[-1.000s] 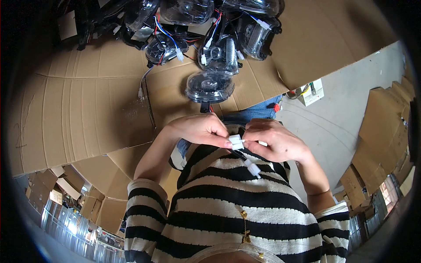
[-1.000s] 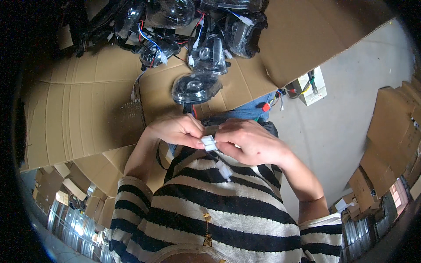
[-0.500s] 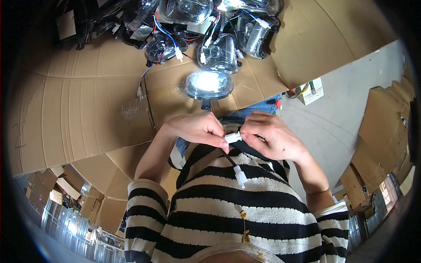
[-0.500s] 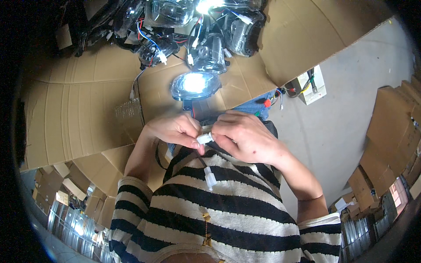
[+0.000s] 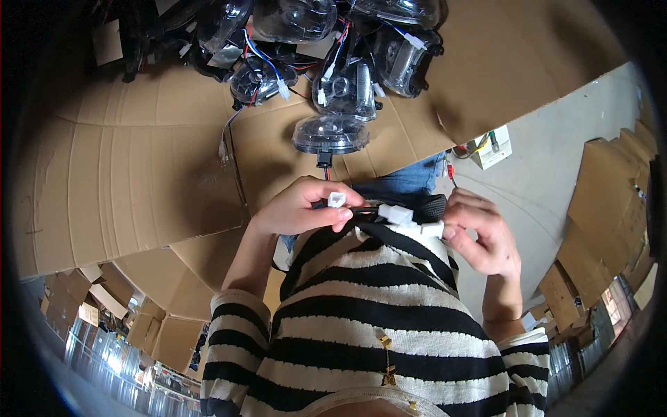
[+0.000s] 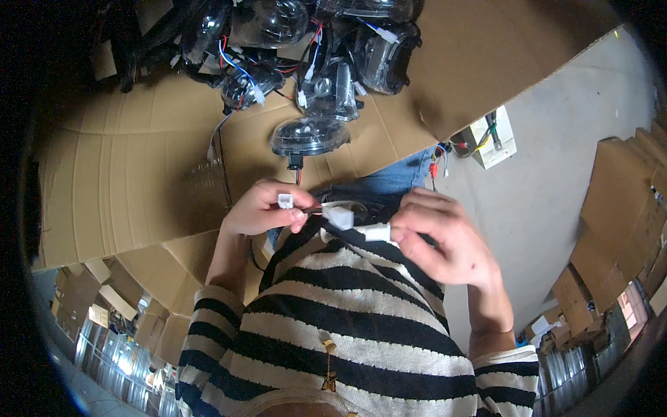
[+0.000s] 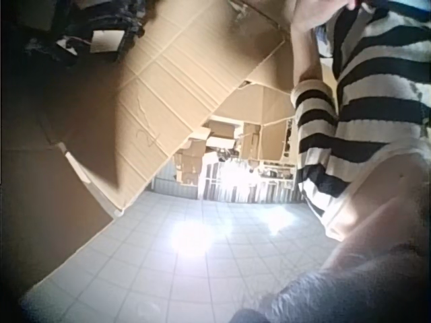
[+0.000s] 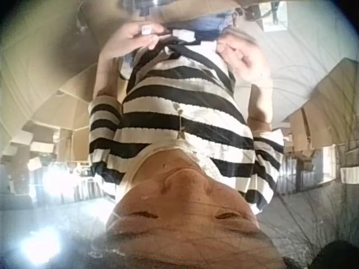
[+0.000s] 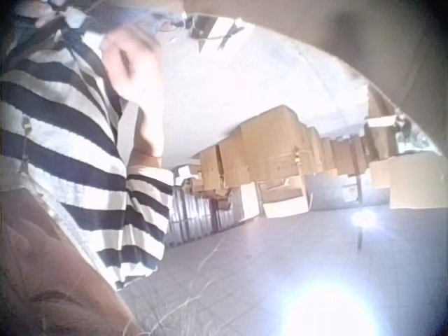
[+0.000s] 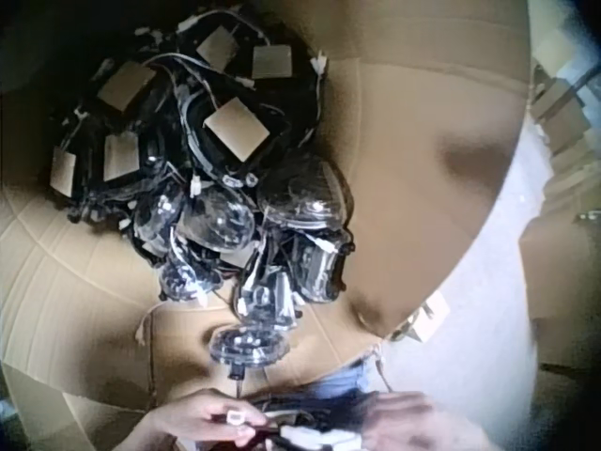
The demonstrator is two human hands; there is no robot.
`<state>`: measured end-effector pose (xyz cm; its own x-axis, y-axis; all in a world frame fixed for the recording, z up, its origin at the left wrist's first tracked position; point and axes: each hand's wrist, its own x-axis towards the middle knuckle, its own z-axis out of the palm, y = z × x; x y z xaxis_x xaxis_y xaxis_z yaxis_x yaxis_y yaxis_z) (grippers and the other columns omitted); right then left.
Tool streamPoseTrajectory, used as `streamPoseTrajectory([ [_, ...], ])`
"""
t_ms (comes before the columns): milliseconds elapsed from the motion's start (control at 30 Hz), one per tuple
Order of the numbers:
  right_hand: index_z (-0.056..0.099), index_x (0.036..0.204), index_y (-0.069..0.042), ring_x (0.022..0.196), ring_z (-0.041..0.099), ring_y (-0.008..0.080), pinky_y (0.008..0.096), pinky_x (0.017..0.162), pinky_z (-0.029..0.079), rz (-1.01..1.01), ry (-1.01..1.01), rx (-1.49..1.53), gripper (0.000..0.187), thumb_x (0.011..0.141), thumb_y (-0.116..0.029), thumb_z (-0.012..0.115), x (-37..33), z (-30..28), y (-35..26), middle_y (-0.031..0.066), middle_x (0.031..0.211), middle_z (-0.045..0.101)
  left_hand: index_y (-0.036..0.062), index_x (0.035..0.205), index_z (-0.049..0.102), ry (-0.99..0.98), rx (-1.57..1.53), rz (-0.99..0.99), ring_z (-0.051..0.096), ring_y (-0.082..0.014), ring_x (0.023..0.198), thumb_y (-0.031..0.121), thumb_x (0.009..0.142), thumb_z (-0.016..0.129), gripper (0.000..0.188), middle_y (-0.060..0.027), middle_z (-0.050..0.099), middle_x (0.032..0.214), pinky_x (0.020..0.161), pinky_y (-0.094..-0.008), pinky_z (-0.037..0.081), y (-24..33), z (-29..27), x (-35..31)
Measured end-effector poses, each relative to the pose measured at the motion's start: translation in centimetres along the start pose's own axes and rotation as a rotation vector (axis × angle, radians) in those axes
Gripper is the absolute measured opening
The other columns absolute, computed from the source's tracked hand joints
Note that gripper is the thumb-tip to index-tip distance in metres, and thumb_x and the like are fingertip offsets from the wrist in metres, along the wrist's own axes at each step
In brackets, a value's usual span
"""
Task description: The person repeatedly picks up small electronic components with attached wires from a cardboard box. They connect two white plastic connectors by hand, then place the assembled unit back into the box. This process is repeated for multiple units throughout the video.
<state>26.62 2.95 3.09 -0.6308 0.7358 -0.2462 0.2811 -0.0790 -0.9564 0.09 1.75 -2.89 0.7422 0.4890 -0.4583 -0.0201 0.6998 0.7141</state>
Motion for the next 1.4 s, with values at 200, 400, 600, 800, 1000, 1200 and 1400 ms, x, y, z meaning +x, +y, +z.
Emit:
streamPoseTrajectory([
  [200, 0.052, 0.070, 0.000, 0.059, 0.044, 0.0241, 0.0330, 0.054, 0.036, -0.037, 0.029, 0.018, 0.005, 0.073, -0.004, 0.053, 0.2, 0.9, -1.1, 0.0085, 0.064, 0.048, -0.0002, 0.085, 0.058, 0.125, 0.243, 0.137, 0.053, -0.0089, 0.062, 0.002, 0.077, 0.055, 0.009, -0.0061, 0.058, 0.076, 0.055, -0.0216, 0.041, 0.0, 1.3, -0.7],
  [400, 0.053, 0.070, -0.001, 0.059, 0.044, 0.0241, 0.0321, 0.053, 0.036, -0.039, 0.055, -0.051, 0.002, 0.070, -0.002, 0.054, 0.0, 1.4, -1.4, 0.0087, 0.064, 0.048, 0.0021, 0.088, 0.058, 0.208, 0.274, 0.157, 0.055, -0.0121, 0.070, 0.005, 0.077, 0.054, 0.012, -0.0050, 0.060, 0.077, 0.061, -0.0218, 0.041, -0.7, 1.8, -1.0],
  [600, 0.052, 0.068, 0.000, 0.058, 0.044, 0.0244, 0.0332, 0.052, 0.036, 0.033, 0.091, -0.306, 0.004, 0.067, -0.001, 0.055, -0.2, 2.0, -1.5, 0.0090, 0.063, 0.047, 0.0027, 0.089, 0.059, 0.174, 0.352, 0.151, 0.056, -0.0151, 0.069, 0.004, 0.073, 0.057, 0.016, -0.0065, 0.060, 0.076, 0.061, -0.0243, 0.042, -0.5, 1.9, -1.0],
  [800, 0.052, 0.068, 0.000, 0.058, 0.044, 0.0249, 0.0333, 0.052, 0.037, 0.009, 0.065, -0.316, 0.004, 0.067, -0.001, 0.056, 0.1, 2.3, -0.9, 0.0098, 0.063, 0.046, 0.0032, 0.088, 0.061, 0.154, 0.492, 0.254, 0.055, -0.0194, 0.066, 0.003, 0.070, 0.059, 0.018, -0.0075, 0.059, 0.073, 0.059, -0.0292, 0.041, -1.1, 2.2, -1.1],
  [1000, 0.051, 0.067, 0.001, 0.058, 0.046, 0.0255, 0.0332, 0.054, 0.037, 0.063, 0.076, -0.080, 0.002, 0.068, 0.000, 0.052, -0.2, 0.5, -1.0, 0.0102, 0.063, 0.049, 0.0036, 0.084, 0.058, 0.759, 0.270, 0.555, 0.047, -0.0198, 0.061, 0.010, 0.072, 0.057, 0.014, -0.0066, 0.051, 0.063, 0.058, -0.0298, 0.039, 0.5, 4.3, -9.1],
  [1200, 0.051, 0.068, 0.000, 0.059, 0.047, 0.0260, 0.0328, 0.054, 0.037, 0.065, 0.043, -0.097, 0.001, 0.068, 0.000, 0.051, 0.8, 1.7, -0.2, 0.0102, 0.062, 0.049, 0.0023, 0.080, 0.045, 1.646, 0.105, 1.413, 0.022, -0.0112, 0.053, 0.009, 0.081, 0.046, 0.007, 0.0021, 0.021, 0.050, 0.061, -0.0292, 0.025, 6.1, 6.1, -25.5],
  [1400, 0.051, 0.069, 0.000, 0.058, 0.046, 0.0265, 0.0332, 0.053, 0.037, -0.035, 0.002, -0.101, 0.001, 0.068, -0.001, 0.052, 2.0, 2.3, -0.3, 0.0105, 0.062, 0.049, -0.0013, 0.088, 0.055, 2.472, 1.039, 0.887, 0.038, -0.0107, 0.056, 0.018, 0.078, 0.053, 0.022, -0.0013, 0.037, 0.052, 0.053, -0.0238, 0.031, 3.8, 0.6, -39.4],
])
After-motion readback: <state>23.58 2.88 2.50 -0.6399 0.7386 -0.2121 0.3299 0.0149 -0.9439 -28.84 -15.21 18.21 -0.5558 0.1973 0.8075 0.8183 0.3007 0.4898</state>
